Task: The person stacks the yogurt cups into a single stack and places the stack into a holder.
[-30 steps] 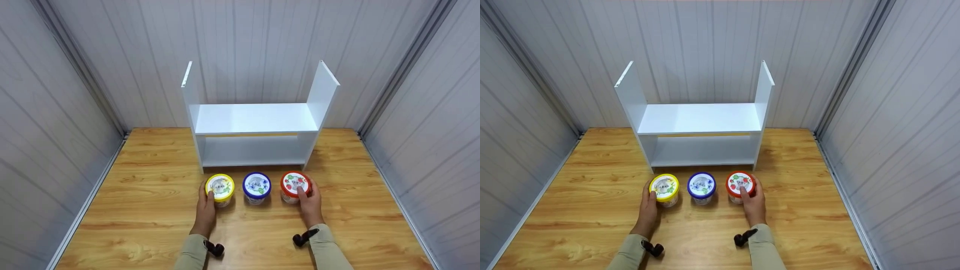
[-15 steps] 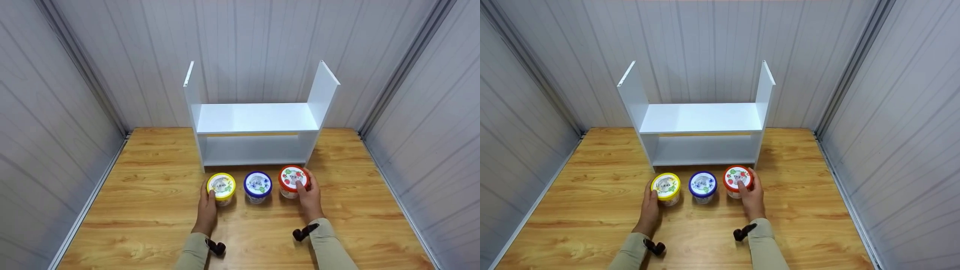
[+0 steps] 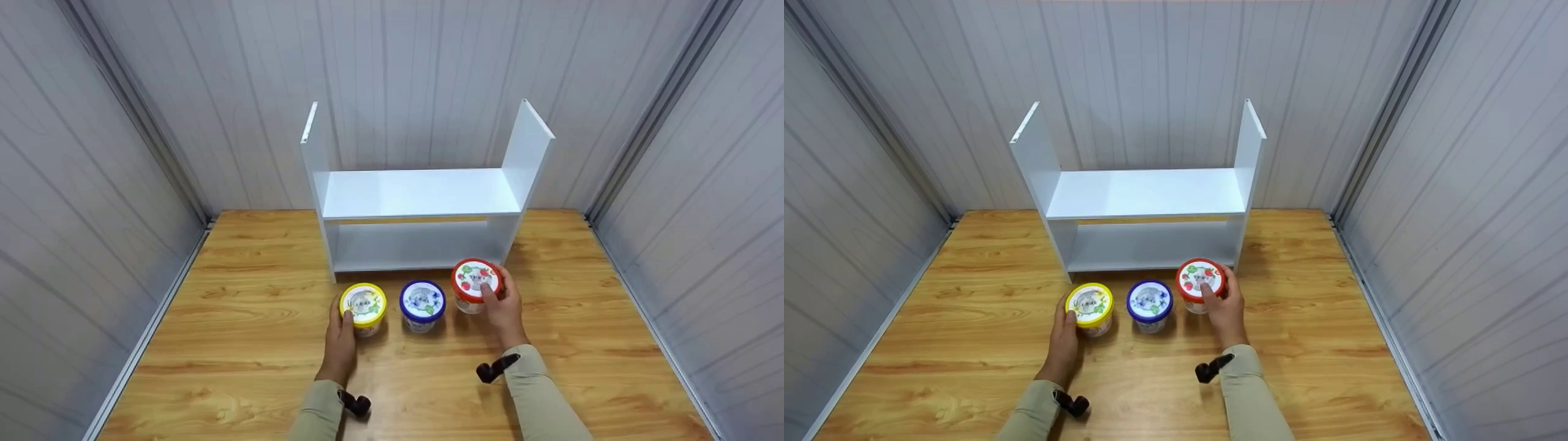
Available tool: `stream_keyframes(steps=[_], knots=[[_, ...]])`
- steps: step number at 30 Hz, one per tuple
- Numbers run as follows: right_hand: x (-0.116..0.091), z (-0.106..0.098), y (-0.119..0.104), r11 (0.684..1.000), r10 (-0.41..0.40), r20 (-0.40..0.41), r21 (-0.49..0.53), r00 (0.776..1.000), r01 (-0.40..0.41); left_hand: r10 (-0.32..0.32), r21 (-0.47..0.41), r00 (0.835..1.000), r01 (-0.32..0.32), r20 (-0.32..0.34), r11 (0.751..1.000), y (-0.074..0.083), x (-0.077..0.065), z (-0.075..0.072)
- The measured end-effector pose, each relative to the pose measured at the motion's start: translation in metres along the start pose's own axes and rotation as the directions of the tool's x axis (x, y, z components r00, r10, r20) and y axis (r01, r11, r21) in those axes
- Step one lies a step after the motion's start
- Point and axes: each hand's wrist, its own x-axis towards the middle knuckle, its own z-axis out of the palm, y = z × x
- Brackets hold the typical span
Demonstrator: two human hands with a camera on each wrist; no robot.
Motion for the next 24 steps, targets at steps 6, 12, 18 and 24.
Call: stream_keyframes(steps=[6, 12, 18, 24], knots=[[0.016, 0.007, 0.019, 1.000, -0.005, 0.010, -0.003, 1.000, 0.005, 0.026, 0.013, 0.999, -0.026, -0.024, 1.000, -0.026, 0.010, 0.002], [0.023, 0.017, 0.022, 1.000, -0.003, 0.028, 0.027, 1.000, 0.002, 0.120, 0.149, 0.990, -0.107, -0.078, 0.983, -0.037, 0.011, 0.004], [0.024, 0.023, 0.016, 0.998, -0.034, 0.053, 0.056, 0.998, 0.031, 0.232, 0.293, 0.964, -0.187, -0.127, 0.938, -0.040, 0.011, 0.006], [0.025, 0.025, 0.004, 0.995, -0.049, 0.062, 0.092, 0.997, 0.044, 0.245, 0.300, 0.962, -0.199, -0.123, 0.933, -0.039, 0.009, 0.007]])
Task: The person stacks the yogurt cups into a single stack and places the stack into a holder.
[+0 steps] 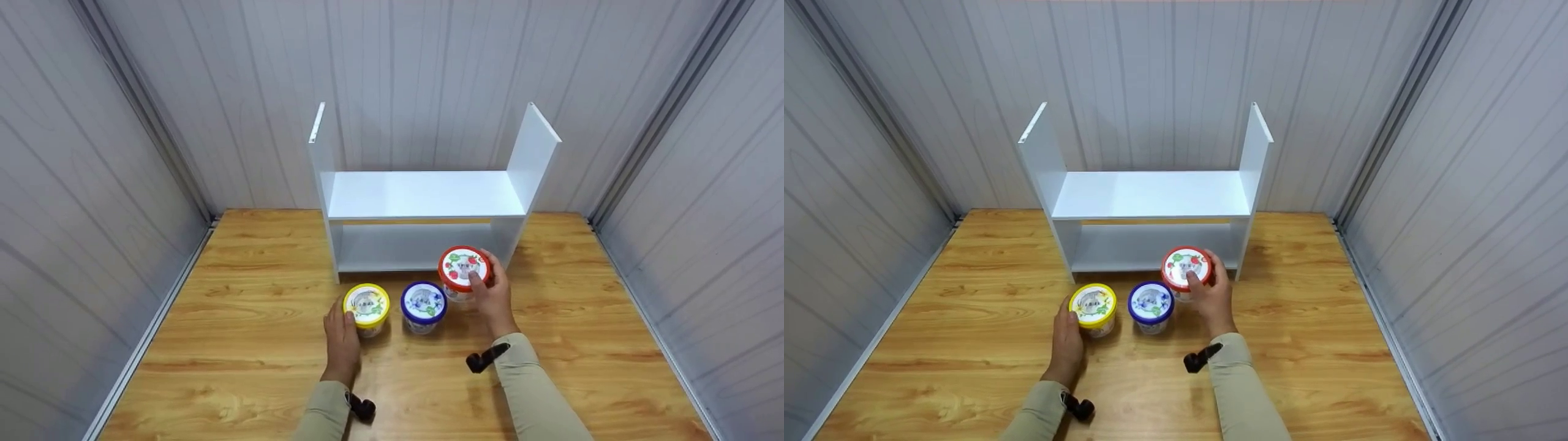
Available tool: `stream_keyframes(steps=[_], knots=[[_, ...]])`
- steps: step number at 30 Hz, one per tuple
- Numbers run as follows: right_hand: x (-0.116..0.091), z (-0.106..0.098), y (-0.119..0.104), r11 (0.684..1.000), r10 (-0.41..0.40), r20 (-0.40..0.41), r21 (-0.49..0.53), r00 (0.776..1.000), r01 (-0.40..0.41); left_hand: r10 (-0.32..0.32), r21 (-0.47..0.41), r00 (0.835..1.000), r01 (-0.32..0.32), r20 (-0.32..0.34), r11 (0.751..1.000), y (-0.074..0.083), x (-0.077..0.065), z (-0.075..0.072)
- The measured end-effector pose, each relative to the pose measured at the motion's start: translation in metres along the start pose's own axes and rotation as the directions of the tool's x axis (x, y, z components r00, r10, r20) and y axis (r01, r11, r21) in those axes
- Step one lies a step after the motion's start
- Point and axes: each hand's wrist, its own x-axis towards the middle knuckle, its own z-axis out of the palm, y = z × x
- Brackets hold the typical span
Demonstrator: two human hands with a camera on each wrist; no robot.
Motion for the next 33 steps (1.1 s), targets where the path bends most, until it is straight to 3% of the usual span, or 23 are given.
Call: stream_keyframes(steps=[5, 12, 17, 25, 29, 33], knots=[[0.001, 0.005, -0.007, 0.999, -0.030, 0.027, 0.033, 0.999, 0.029, -0.015, -0.004, 1.000, 0.015, 0.017, 1.000, 0.000, 0.000, 0.001], [0.003, 0.019, -0.004, 1.000, -0.001, -0.004, 0.010, 1.000, 0.001, -0.005, 0.008, 0.999, 0.005, 0.040, 1.000, 0.001, 0.001, 0.001], [0.001, 0.032, -0.007, 0.999, -0.015, 0.029, 0.049, 0.999, 0.013, -0.010, 0.015, 0.999, 0.009, 0.032, 1.000, 0.000, 0.001, 0.000], [-0.001, 0.052, -0.012, 0.998, 0.037, 0.077, 0.050, 0.996, -0.041, 0.015, 0.003, 1.000, -0.015, 0.008, 1.000, -0.002, 0.002, 0.001], [-0.001, 0.061, -0.016, 0.999, -0.005, 0.111, 0.049, 0.994, 0.000, 0.022, -0.004, 1.000, -0.022, 0.009, 1.000, -0.003, 0.003, 0.001], [-0.010, 0.070, -0.036, 0.996, -0.088, 0.130, 0.044, 0.988, 0.083, 0.025, -0.014, 1.000, -0.024, 0.019, 1.000, -0.003, 0.003, 0.001]])
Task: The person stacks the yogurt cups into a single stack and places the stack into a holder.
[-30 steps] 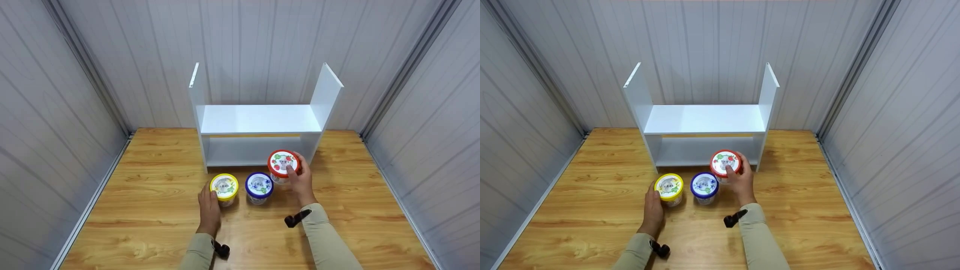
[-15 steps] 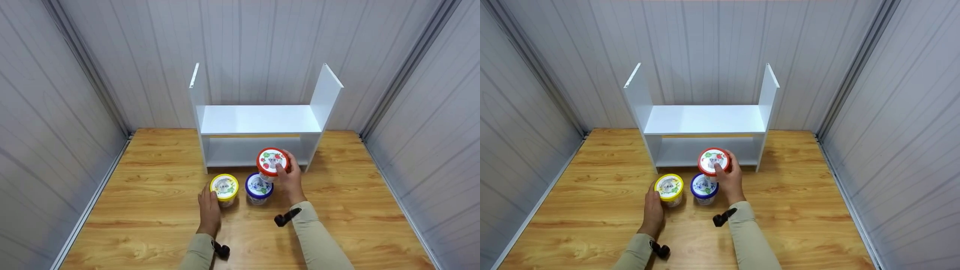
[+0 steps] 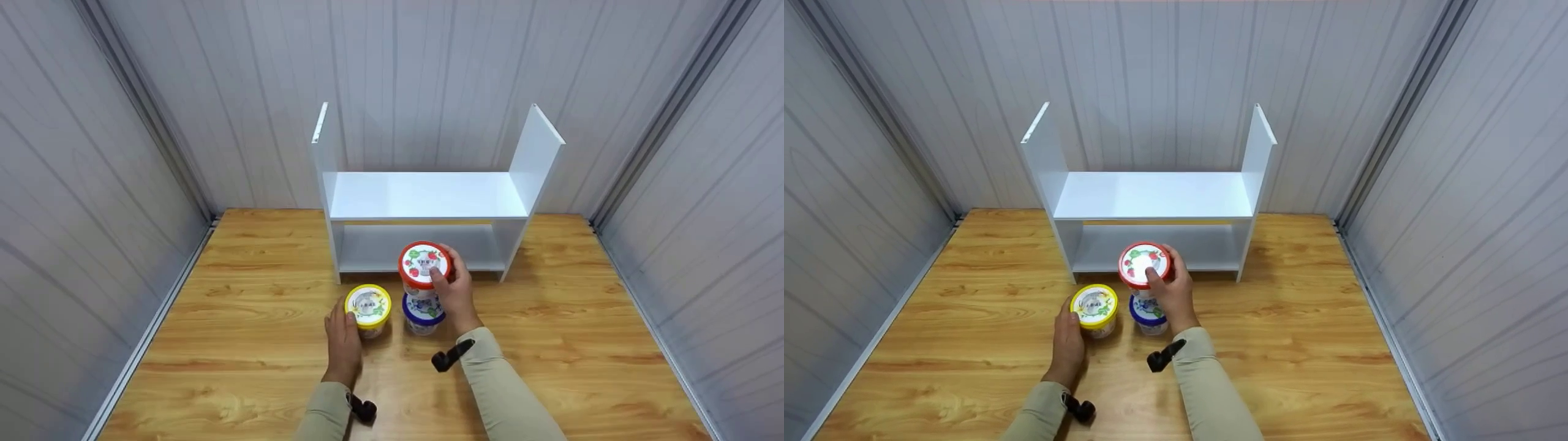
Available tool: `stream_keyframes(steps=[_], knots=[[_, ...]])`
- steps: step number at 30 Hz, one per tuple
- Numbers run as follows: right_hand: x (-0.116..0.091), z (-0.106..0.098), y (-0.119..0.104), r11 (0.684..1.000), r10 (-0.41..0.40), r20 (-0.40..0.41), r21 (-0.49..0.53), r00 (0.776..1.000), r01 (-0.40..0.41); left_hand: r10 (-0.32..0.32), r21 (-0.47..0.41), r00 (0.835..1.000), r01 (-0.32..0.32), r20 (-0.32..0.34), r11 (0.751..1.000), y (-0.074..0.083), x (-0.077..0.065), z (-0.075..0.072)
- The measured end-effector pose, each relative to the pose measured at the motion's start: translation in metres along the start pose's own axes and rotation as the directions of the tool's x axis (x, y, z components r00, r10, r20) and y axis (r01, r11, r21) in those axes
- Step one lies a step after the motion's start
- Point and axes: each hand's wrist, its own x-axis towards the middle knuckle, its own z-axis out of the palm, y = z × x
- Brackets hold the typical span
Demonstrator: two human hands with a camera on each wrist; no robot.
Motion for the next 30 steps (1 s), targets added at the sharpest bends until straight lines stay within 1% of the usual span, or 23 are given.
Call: stream_keyframes(steps=[2, 4, 9, 10, 12, 16, 17, 20, 27, 30], knots=[[-0.003, 0.005, -0.009, 1.000, -0.028, 0.010, 0.003, 1.000, 0.028, -0.003, -0.003, 1.000, 0.003, 0.002, 1.000, 0.000, 0.000, 0.000], [-0.006, 0.009, -0.014, 0.999, -0.032, 0.014, 0.014, 0.999, 0.032, -0.011, 0.001, 1.000, 0.011, -0.002, 1.000, 0.001, -0.001, 0.000], [-0.008, 0.018, -0.014, 0.999, -0.036, 0.032, 0.020, 0.999, 0.036, -0.056, 0.008, 0.998, 0.056, 0.007, 0.998, 0.003, -0.002, -0.002], [-0.007, 0.020, -0.009, 0.999, -0.046, 0.033, 0.017, 0.998, 0.045, -0.062, 0.009, 0.998, 0.062, 0.009, 0.998, 0.004, -0.002, -0.002], [-0.008, 0.023, -0.007, 0.998, -0.052, 0.042, 0.021, 0.998, 0.051, -0.074, 0.004, 0.997, 0.074, 0.011, 0.997, 0.005, -0.002, -0.002], [-0.011, 0.030, -0.006, 0.998, -0.043, 0.060, 0.054, 0.997, 0.040, -0.072, 0.002, 0.997, 0.072, -0.005, 0.997, 0.002, -0.003, -0.001], [-0.013, 0.031, -0.010, 0.998, -0.030, 0.066, 0.065, 0.997, 0.026, -0.074, -0.003, 0.997, 0.074, -0.006, 0.997, 0.001, -0.003, -0.001], [-0.015, 0.035, -0.011, 0.997, -0.015, 0.072, 0.078, 0.997, 0.009, -0.081, -0.011, 0.997, 0.080, -0.007, 0.997, 0.001, -0.003, 0.000], [-0.017, 0.044, -0.012, 0.994, -0.041, 0.092, 0.103, 0.995, 0.031, -0.120, -0.008, 0.993, 0.121, 0.018, 0.993, 0.004, -0.003, -0.001], [-0.018, 0.049, -0.013, 0.995, -0.034, 0.108, 0.100, 0.994, 0.023, -0.131, -0.014, 0.991, 0.131, 0.021, 0.991, 0.004, -0.004, -0.001]])
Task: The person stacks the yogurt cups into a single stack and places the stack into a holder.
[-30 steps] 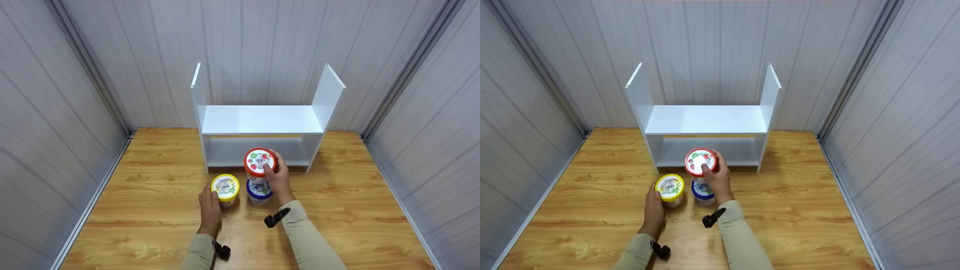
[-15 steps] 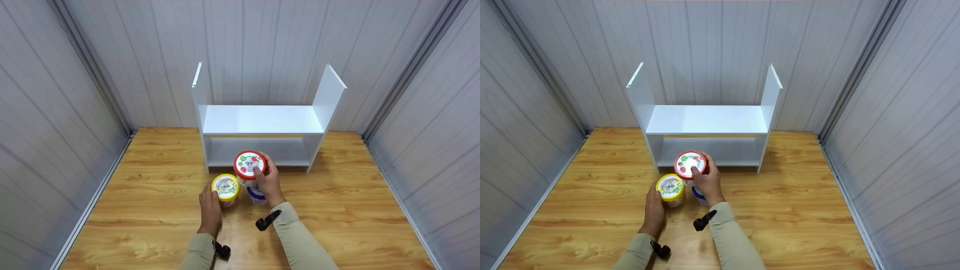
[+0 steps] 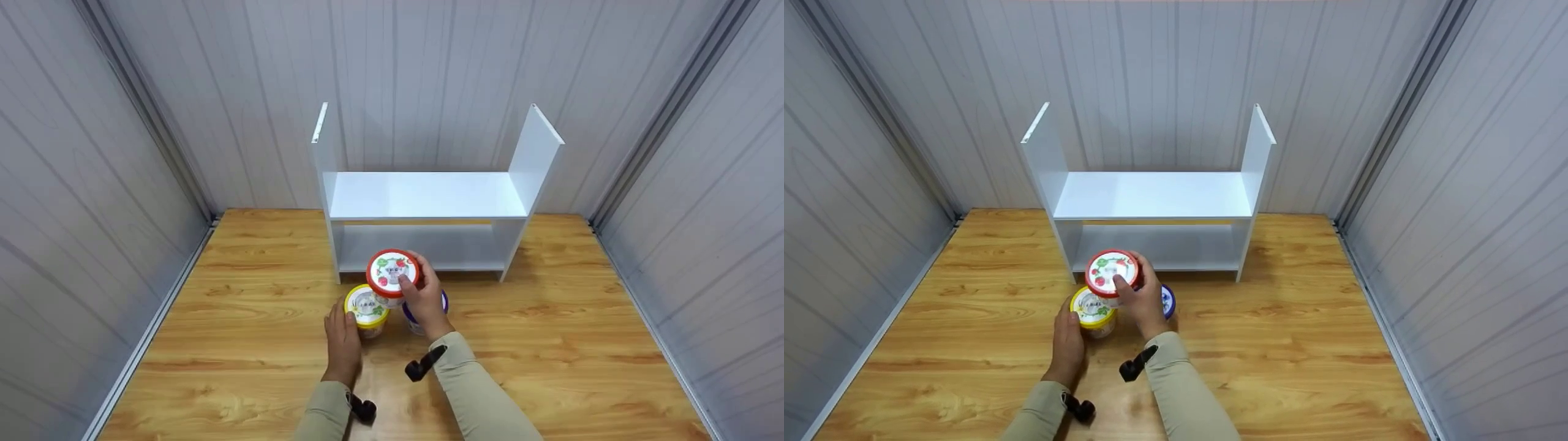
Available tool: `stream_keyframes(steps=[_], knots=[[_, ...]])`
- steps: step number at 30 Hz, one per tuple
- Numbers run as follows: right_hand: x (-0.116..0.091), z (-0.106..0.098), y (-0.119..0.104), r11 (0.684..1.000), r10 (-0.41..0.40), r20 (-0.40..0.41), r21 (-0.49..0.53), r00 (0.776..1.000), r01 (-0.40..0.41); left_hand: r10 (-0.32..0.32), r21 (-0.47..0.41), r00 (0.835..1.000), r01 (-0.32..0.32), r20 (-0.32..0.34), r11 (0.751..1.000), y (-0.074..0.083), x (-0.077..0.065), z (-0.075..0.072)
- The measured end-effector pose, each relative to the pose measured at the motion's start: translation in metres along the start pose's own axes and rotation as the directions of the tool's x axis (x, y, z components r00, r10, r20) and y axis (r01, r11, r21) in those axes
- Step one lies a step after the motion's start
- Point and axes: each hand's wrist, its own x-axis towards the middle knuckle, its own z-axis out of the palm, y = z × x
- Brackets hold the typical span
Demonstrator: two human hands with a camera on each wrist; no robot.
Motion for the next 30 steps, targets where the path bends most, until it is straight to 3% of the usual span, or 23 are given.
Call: stream_keyframes(steps=[8, 22, 30], knots=[[-0.003, 0.011, 0.000, 0.995, 0.081, 0.030, 0.053, 0.996, -0.082, -0.015, 0.012, 1.000, 0.015, 0.003, 1.000, 0.001, 0.001, 0.000], [-0.006, 0.019, -0.002, 0.989, 0.149, 0.047, 0.007, 0.988, -0.150, -0.054, 0.014, 0.998, 0.054, 0.020, 0.998, 0.001, 0.002, 0.000], [-0.006, 0.026, -0.004, 0.982, 0.186, 0.055, 0.012, 0.981, -0.187, 0.009, 0.035, 1.000, -0.009, -0.003, 0.999, 0.003, 0.003, 0.000]])
